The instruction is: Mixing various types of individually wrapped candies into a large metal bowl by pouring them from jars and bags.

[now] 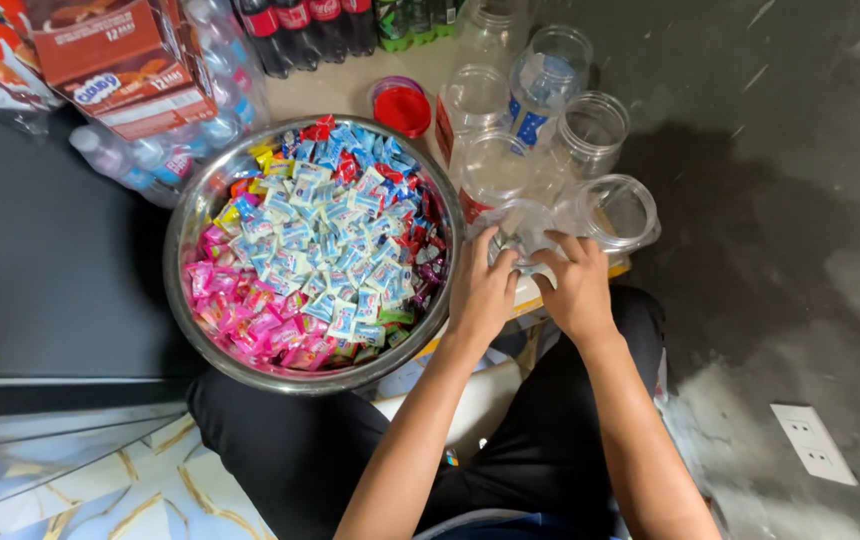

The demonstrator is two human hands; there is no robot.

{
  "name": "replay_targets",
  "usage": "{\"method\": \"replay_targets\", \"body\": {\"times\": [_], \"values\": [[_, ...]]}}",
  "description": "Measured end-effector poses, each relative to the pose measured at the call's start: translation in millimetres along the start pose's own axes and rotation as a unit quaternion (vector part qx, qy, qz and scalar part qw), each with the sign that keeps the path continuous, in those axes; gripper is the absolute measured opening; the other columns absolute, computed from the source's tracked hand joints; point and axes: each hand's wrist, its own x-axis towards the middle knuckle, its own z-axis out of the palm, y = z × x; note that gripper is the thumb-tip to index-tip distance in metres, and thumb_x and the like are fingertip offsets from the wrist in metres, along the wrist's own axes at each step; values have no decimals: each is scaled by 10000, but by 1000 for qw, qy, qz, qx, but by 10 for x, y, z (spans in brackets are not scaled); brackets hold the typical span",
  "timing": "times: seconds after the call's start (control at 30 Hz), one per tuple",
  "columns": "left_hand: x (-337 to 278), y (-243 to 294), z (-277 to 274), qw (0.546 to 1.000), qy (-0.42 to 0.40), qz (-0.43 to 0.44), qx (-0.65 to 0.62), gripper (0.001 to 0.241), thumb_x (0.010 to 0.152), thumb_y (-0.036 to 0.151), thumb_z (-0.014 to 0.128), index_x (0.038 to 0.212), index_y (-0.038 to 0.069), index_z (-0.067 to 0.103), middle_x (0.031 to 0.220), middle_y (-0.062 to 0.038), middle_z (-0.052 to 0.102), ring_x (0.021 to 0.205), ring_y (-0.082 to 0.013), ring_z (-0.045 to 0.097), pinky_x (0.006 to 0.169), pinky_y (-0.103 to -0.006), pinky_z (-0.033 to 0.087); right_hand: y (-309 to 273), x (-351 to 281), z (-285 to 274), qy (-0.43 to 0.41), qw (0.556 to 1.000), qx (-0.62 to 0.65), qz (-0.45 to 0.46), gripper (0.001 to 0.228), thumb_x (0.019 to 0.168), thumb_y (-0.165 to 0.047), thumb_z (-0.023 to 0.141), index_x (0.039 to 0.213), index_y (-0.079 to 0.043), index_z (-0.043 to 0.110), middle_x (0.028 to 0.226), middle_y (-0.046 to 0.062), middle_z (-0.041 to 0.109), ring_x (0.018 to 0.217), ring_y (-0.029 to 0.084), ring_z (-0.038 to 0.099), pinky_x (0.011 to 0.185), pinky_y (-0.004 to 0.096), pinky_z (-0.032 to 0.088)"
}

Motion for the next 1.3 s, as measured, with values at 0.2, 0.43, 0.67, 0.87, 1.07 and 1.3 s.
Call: {"method": "replay_targets", "body": {"times": [0.2, 0.43, 0.67, 0.87, 1.07, 1.3], "values": [[62, -67, -23, 999, 15, 21, -33, 240, 797, 104, 790, 995, 61, 661, 1374, -209, 510, 1307, -444, 502, 1101, -502, 427, 20, 0, -311, 178, 975, -61, 115, 840, 600, -212, 938, 1373, -76, 637, 1450, 291, 463, 1317, 468, 449, 1065, 561, 385], [122, -66, -147, 999, 22, 29, -22, 218, 792, 140, 781, 975, 98, 671, 1362, -165, 558, 1264, -399, 572, 1068, -473, 453, 532, -181, 49, 111, 980, 41, 157, 778, 730, -204, 915, 1409, -87, 552, 1538, 336, 358, 1427, 508, 369, 1205, 555, 344], [-92, -465, -803, 996, 23, -58, -65, 301, 859, 124, 712, 1159, 105, 714, 1202, -120, 666, 1124, -332, 653, 991, -452, 527, -179, -3, -61, 209, 969, 70, 110, 633, 870, -71, 799, 1427, 48, 521, 1517, 299, 397, 1426, 446, 392, 1239, 535, 335], [-528, -1030, -1361, 977, 53, -168, 116, 206, 772, 145, 759, 969, 85, 756, 977, -130, 715, 949, -337, 676, 816, -491, 512, -1258, 434, 565, -35, 972, 213, -92, 416, 765, -14, 779, 1172, -57, 702, 1230, 175, 681, 1167, 384, 627, 1027, 470, 489], [-485, -989, -1386, 960, 61, -197, 190, 258, 724, 288, 843, 838, 68, 771, 906, -149, 713, 922, -355, 653, 908, -522, 466, -1712, 689, 826, -162, 980, 55, -99, 499, 664, -149, 766, 1163, -167, 773, 1251, 165, 661, 1141, 430, 569, 954, 604, 414], [-556, -1059, -1333, 964, 23, -197, 180, 247, 673, 239, 839, 813, 72, 720, 905, -133, 713, 947, -349, 661, 917, -516, 446, -1394, 565, 1133, -110, 979, 169, -37, 253, 850, -128, 685, 1100, -95, 711, 1153, 157, 681, 1107, 388, 616, 967, 521, 483]]}}
